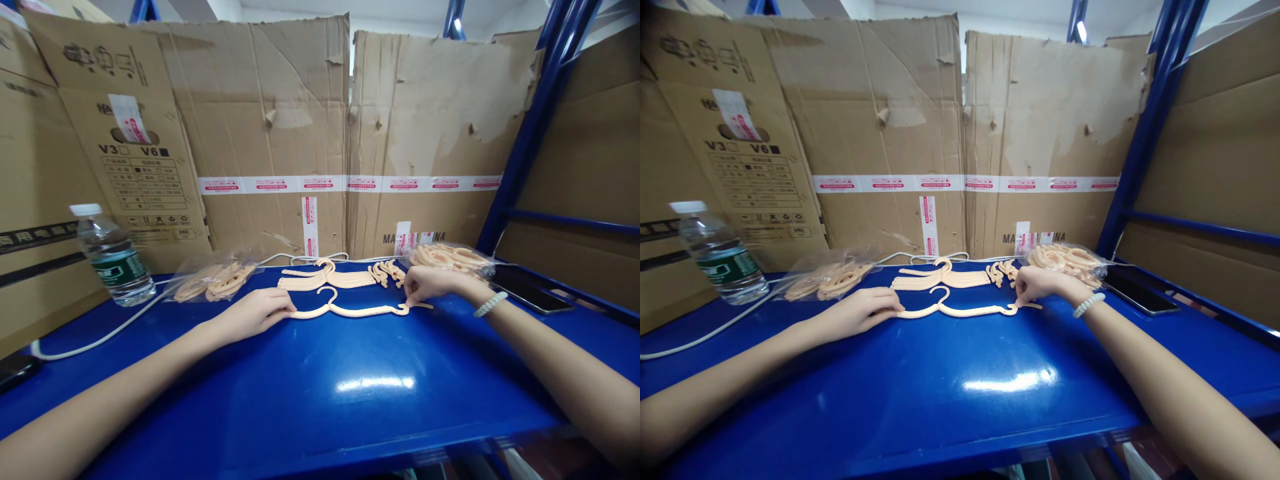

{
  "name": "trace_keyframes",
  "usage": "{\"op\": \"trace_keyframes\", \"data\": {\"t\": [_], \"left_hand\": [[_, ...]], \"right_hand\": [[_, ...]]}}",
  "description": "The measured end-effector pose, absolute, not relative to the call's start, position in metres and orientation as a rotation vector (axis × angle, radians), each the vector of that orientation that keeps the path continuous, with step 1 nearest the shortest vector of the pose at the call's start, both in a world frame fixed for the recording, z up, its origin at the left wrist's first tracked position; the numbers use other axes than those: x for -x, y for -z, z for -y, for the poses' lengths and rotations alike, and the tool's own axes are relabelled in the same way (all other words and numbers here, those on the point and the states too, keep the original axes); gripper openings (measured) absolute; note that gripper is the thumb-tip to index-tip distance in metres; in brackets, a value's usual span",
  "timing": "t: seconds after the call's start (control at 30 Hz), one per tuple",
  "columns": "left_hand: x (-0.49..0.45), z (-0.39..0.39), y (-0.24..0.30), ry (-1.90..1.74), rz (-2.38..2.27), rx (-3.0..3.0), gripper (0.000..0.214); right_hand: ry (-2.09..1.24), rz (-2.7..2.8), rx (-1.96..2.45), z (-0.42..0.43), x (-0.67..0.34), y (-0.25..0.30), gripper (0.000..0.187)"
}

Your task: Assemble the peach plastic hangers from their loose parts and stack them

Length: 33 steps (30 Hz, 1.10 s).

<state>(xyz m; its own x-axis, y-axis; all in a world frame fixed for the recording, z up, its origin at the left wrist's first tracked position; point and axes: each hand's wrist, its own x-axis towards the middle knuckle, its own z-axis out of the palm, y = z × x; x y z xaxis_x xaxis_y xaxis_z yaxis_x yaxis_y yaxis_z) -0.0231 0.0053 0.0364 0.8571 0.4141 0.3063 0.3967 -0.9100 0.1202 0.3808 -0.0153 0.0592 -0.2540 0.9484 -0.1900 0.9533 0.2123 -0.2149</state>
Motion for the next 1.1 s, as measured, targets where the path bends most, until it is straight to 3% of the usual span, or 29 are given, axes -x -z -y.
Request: {"op": "trace_keyframes", "data": {"t": [0.47,1.1], "left_hand": [[0.025,-0.018,-0.02,-0.693,-0.682,-3.074,0.026],[0.024,-0.017,-0.014,-0.845,-0.853,-3.064,0.019]], "right_hand": [[0.097,-2.461,-1.957,0.008,-0.379,-0.051,0.023],[0.068,-2.547,-1.94,0.014,-0.37,-0.051,0.015]]}}
